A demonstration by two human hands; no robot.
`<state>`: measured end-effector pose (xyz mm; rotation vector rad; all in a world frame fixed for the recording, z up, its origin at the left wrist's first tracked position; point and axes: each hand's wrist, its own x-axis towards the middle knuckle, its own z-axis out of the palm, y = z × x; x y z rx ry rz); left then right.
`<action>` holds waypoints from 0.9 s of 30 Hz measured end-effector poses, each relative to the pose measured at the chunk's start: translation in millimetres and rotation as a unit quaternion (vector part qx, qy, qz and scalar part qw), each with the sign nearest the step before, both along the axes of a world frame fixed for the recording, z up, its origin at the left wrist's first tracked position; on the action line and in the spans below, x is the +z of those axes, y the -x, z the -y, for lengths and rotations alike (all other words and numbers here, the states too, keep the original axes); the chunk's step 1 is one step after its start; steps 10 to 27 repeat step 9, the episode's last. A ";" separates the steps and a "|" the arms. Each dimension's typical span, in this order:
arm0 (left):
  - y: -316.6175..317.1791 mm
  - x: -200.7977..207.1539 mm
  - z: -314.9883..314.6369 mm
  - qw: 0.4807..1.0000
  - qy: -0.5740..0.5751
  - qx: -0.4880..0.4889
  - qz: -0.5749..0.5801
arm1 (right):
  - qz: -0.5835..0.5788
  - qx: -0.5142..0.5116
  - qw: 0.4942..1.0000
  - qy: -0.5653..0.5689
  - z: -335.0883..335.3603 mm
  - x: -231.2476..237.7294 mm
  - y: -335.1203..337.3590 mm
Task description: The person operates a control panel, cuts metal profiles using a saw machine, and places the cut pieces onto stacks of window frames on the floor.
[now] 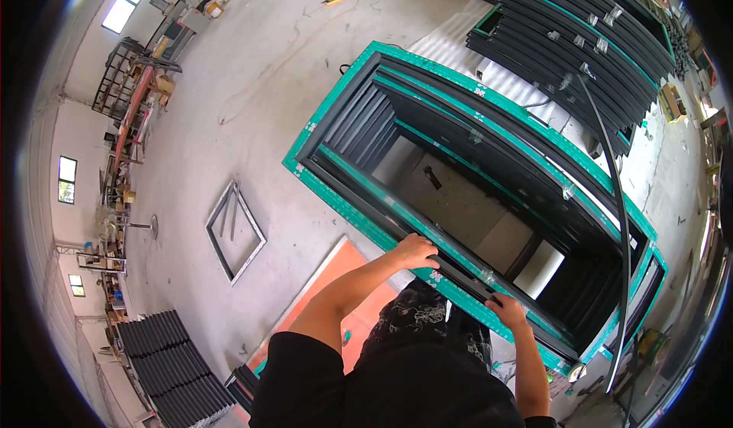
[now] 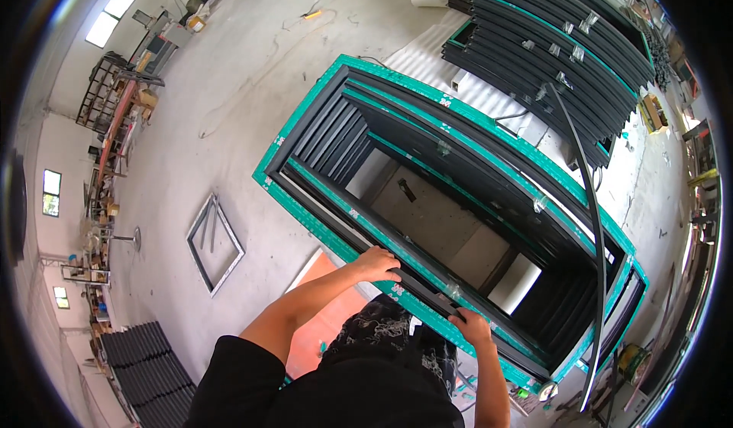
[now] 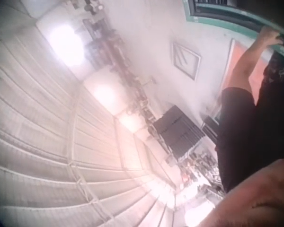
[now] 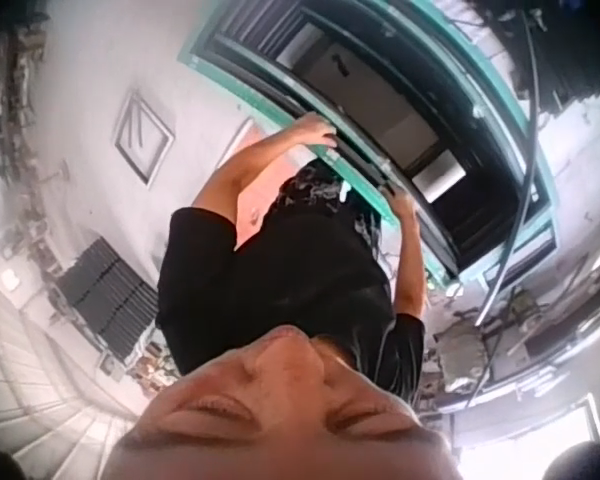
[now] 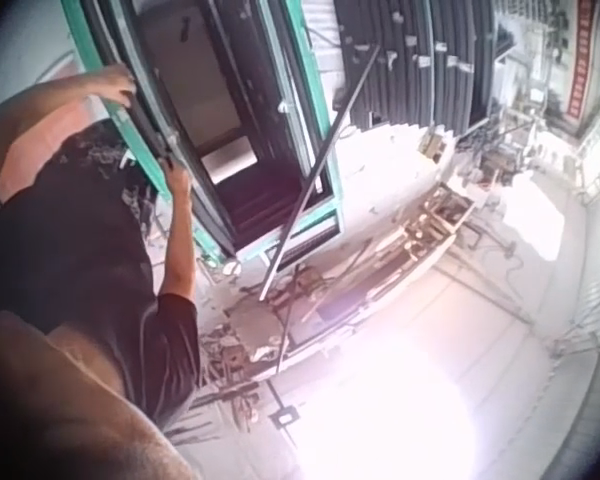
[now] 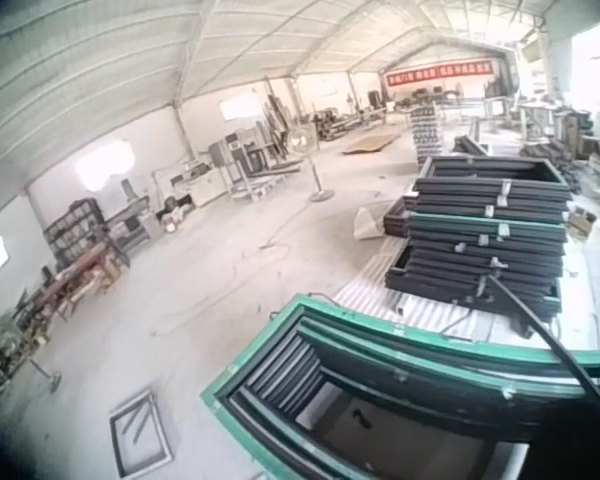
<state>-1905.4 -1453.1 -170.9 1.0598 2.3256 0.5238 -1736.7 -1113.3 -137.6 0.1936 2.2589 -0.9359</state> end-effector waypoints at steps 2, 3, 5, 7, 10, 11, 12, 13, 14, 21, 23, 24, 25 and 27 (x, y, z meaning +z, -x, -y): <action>-2.9 6.9 1.2 1.000 0.008 -0.011 0.003 | -0.011 -0.008 0.999 0.043 -5.7 -12.2 -4.0; -3.1 14.9 3.5 1.000 0.021 -0.021 0.005 | -0.011 -0.009 0.999 0.043 -7.2 -19.5 -5.5; -2.4 23.2 9.0 0.997 0.037 -0.059 -0.029 | 0.009 -0.028 0.997 0.077 -11.5 -32.9 -9.8; -4.1 30.8 10.8 0.992 0.051 -0.098 -0.058 | 0.024 -0.009 0.996 0.085 -12.4 -27.7 -4.9; -4.7 42.1 8.4 0.976 0.142 -0.141 -0.080 | 0.082 0.008 0.992 0.097 -12.1 -14.3 6.5; -4.7 42.1 8.4 0.976 0.142 -0.141 -0.080 | 0.082 0.008 0.992 0.097 -12.1 -14.3 6.5; -4.7 42.1 8.4 0.976 0.142 -0.141 -0.080 | 0.082 0.008 0.992 0.097 -12.1 -14.3 6.5; -4.7 42.1 8.4 0.976 0.142 -0.141 -0.080 | 0.082 0.008 0.992 0.097 -12.1 -14.3 6.5; -4.7 42.1 8.4 0.976 0.142 -0.141 -0.080 | 0.082 0.008 0.992 0.097 -12.1 -14.3 6.5; -4.7 42.1 8.4 0.976 0.142 -0.141 -0.080 | 0.082 0.008 0.992 0.097 -12.1 -14.3 6.5; -4.7 42.1 8.4 0.976 0.142 -0.141 -0.080 | 0.082 0.008 0.992 0.097 -12.1 -14.3 6.5; -4.7 42.1 8.4 0.976 0.142 -0.141 -0.080 | 0.082 0.008 0.992 0.097 -12.1 -14.3 6.5; -4.7 42.1 8.4 0.976 0.142 -0.141 -0.080 | 0.082 0.008 0.992 0.097 -12.1 -14.3 6.5; -4.7 42.1 8.4 0.976 0.142 -0.141 -0.080 | 0.082 0.008 0.992 0.097 -12.1 -14.3 6.5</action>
